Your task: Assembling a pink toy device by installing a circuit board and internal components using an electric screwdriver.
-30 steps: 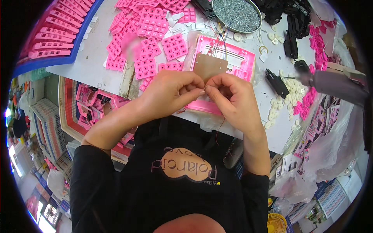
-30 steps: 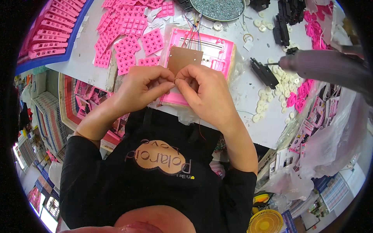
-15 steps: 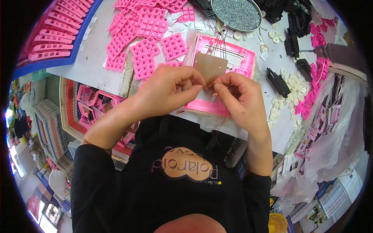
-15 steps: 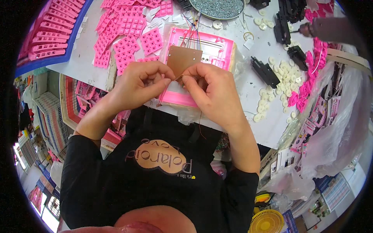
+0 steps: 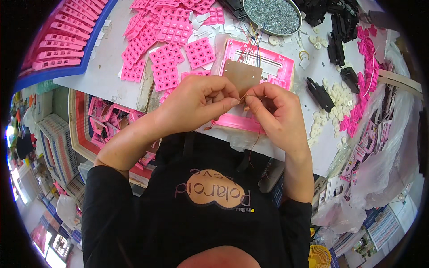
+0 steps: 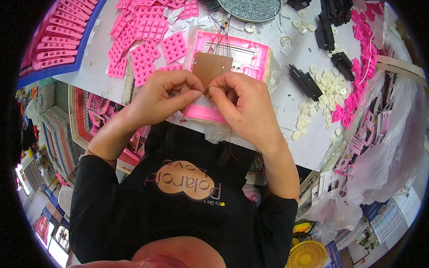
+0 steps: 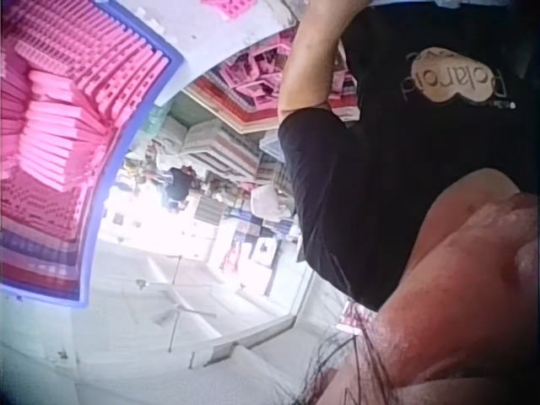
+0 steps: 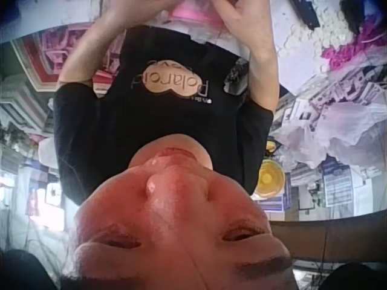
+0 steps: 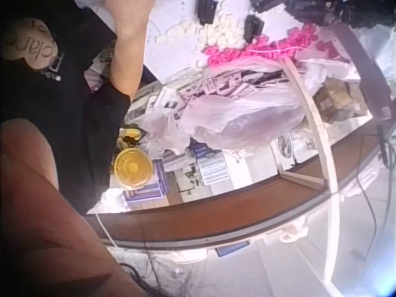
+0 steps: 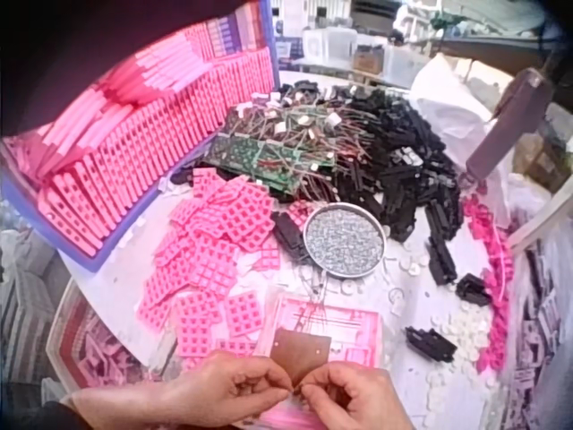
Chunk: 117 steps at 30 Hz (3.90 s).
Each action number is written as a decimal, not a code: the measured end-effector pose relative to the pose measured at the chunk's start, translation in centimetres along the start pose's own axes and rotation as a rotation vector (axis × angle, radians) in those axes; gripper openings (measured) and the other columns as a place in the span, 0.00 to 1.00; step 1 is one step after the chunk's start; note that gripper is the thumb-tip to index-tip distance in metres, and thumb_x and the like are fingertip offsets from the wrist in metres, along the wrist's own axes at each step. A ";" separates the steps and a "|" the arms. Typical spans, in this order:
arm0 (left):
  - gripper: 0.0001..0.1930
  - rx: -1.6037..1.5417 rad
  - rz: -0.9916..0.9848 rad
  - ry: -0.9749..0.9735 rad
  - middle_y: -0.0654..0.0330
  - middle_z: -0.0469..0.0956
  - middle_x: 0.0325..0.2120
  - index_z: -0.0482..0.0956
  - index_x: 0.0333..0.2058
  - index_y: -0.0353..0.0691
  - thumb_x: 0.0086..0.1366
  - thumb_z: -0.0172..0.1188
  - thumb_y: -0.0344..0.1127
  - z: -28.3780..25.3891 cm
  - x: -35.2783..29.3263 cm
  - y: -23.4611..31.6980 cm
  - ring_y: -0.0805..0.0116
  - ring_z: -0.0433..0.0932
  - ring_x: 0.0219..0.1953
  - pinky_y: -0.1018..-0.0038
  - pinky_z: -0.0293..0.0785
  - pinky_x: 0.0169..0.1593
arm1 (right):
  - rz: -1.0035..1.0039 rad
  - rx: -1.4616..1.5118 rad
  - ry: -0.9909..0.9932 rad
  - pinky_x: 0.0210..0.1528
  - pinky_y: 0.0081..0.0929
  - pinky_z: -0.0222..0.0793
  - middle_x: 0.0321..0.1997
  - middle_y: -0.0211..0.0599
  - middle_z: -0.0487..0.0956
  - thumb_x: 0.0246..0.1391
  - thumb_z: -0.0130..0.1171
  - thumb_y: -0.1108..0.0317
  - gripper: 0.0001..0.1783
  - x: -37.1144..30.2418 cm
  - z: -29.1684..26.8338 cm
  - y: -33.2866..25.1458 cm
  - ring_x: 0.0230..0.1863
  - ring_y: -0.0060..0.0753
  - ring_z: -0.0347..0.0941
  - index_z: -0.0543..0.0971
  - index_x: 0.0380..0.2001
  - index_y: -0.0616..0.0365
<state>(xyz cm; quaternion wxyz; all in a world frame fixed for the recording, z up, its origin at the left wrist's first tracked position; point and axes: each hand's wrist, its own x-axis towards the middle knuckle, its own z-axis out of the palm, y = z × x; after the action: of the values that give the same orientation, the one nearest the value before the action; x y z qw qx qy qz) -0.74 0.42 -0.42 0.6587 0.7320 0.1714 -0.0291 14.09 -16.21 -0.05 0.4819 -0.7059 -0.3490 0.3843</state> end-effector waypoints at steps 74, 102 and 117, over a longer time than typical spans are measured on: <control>0.09 0.560 0.556 0.051 0.53 0.74 0.31 0.76 0.37 0.39 0.58 0.65 0.27 0.0 0.7 -2.9 0.49 0.76 0.36 0.60 0.72 0.38 | -0.616 -0.843 0.159 0.44 0.35 0.72 0.42 0.34 0.78 0.41 0.65 0.73 0.12 -1.5 3.8 1.8 0.45 0.42 0.71 0.83 0.34 0.60; 0.21 -0.536 0.038 -0.092 0.51 0.82 0.44 0.73 0.57 0.26 0.66 0.49 0.18 -2.5 -3.1 -1.0 0.72 0.80 0.36 0.74 0.77 0.44 | -0.400 -0.992 -0.216 0.42 0.34 0.70 0.42 0.34 0.73 0.52 0.66 0.60 0.30 -3.1 2.4 -0.5 0.44 0.39 0.69 0.76 0.60 0.52; 0.07 0.357 0.460 0.250 0.56 0.83 0.26 0.86 0.40 0.34 0.63 0.66 0.26 -0.8 -1.8 -0.8 0.68 0.82 0.27 0.74 0.75 0.29 | -0.448 -0.987 -0.064 0.42 0.35 0.72 0.38 0.38 0.75 0.50 0.68 0.65 0.27 -3.7 3.2 0.4 0.41 0.42 0.71 0.79 0.54 0.62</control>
<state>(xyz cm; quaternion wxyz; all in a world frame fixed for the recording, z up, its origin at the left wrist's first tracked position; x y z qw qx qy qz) -2.80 0.87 -0.61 0.4831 0.8534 0.0732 0.1813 9.67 -18.18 -0.45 0.1523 -0.7446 -0.6444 0.0839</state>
